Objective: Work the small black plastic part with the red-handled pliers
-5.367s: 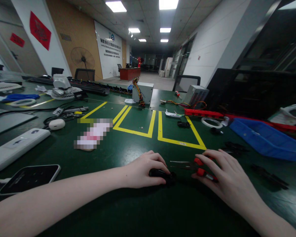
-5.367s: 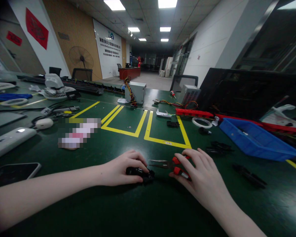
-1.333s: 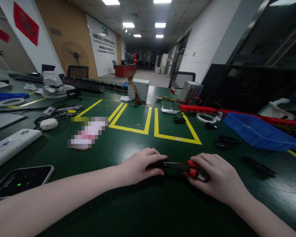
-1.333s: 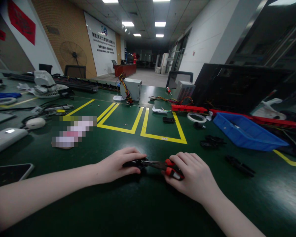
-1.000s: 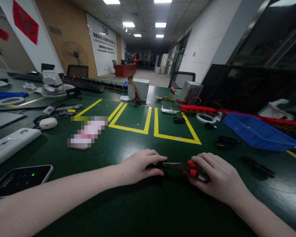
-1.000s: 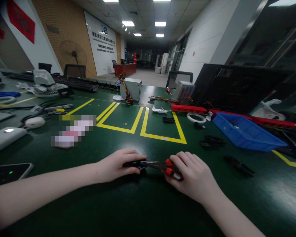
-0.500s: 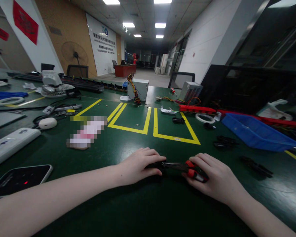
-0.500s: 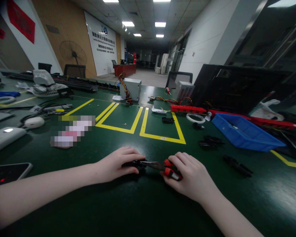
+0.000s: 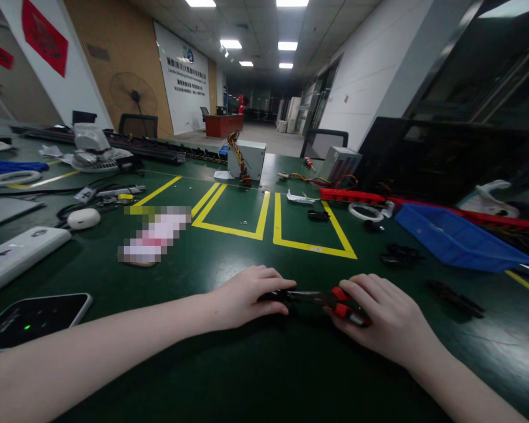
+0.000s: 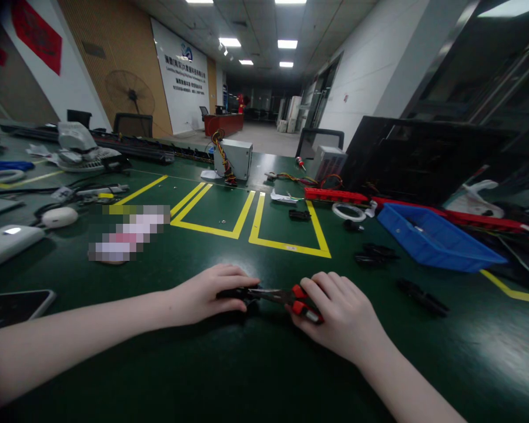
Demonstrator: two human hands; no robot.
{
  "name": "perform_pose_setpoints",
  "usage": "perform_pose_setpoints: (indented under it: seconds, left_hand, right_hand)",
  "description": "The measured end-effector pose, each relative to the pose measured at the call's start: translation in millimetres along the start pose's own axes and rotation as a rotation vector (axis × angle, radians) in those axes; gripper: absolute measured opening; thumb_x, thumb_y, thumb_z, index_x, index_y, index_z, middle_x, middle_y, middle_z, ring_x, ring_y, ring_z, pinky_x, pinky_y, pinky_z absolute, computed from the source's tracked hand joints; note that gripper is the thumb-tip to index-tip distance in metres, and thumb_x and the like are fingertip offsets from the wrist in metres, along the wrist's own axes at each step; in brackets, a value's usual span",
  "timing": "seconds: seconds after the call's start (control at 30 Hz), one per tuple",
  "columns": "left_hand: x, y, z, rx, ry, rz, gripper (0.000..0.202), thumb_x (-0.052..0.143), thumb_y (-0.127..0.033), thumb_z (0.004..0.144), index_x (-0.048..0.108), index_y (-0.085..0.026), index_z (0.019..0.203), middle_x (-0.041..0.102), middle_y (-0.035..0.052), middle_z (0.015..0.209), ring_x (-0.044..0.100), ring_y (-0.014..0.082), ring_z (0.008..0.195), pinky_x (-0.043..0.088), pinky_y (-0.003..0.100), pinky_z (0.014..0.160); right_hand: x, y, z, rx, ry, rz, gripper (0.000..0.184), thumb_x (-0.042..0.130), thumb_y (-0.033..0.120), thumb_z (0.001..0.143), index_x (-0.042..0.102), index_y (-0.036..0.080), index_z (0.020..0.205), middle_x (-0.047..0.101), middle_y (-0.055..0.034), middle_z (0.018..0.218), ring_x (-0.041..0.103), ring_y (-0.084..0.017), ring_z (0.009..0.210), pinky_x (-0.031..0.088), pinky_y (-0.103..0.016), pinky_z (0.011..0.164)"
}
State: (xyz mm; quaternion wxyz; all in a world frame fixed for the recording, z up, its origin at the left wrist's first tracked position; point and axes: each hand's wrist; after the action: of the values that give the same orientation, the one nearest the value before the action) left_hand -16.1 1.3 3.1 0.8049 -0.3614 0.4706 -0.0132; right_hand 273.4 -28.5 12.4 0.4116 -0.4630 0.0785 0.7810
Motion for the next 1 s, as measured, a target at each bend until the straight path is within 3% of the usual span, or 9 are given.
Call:
perform_pose_setpoints:
  seconds: [0.17, 0.37, 0.73, 1.0]
  left_hand:
    - [0.3, 0, -1, -0.021, -0.050, -0.066, 0.043, 0.068, -0.027, 0.090, 0.055, -0.020, 0.130, 0.064, 0.0086, 0.118, 0.061, 0.0211, 0.106, 0.048, 0.034, 0.091]
    - [-1.0, -1, -1, -0.015, -0.063, -0.082, 0.029, 0.067, -0.026, 0.091, 0.061, -0.020, 0.118, 0.066, 0.0063, 0.114, 0.061, 0.0204, 0.105, 0.047, 0.035, 0.092]
    - [-0.9, -1, -2, -0.018, -0.076, -0.155, 0.030, 0.064, -0.024, 0.092, 0.062, -0.021, 0.122, 0.067, 0.0055, 0.118, 0.063, 0.0190, 0.108, 0.048, 0.033, 0.093]
    - [-1.5, -1, 0, -0.035, -0.073, -0.197, 0.028, 0.064, -0.025, 0.093, 0.063, -0.019, 0.120, 0.069, 0.0062, 0.115, 0.064, 0.0189, 0.105, 0.049, 0.032, 0.092]
  right_hand:
    - [-1, 3, 2, 0.066, 0.030, 0.074, 0.024, 0.064, 0.032, 0.079, 0.062, 0.016, 0.097, 0.067, -0.0093, 0.086, 0.061, -0.020, 0.071, 0.049, -0.032, 0.059]
    - [-3, 6, 4, 0.162, 0.107, 0.182, 0.021, 0.063, 0.033, 0.079, 0.062, 0.019, 0.095, 0.067, -0.0072, 0.086, 0.063, -0.018, 0.070, 0.051, -0.030, 0.059]
    - [-2, 11, 5, 0.321, 0.266, 0.316, 0.019, 0.064, 0.037, 0.082, 0.062, 0.023, 0.094, 0.066, -0.0030, 0.086, 0.065, -0.016, 0.071, 0.052, -0.027, 0.059]
    - [-3, 11, 5, 0.308, 0.254, 0.293, 0.018, 0.064, 0.037, 0.081, 0.062, 0.023, 0.093, 0.066, -0.0037, 0.086, 0.065, -0.017, 0.072, 0.052, -0.027, 0.058]
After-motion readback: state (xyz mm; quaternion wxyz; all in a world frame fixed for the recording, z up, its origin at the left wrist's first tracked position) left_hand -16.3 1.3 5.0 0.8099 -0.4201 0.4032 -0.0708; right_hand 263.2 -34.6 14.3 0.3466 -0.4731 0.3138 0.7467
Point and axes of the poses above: each hand's wrist, its own z-axis towards the middle knuckle, its own x-axis out of the palm, y = z × x
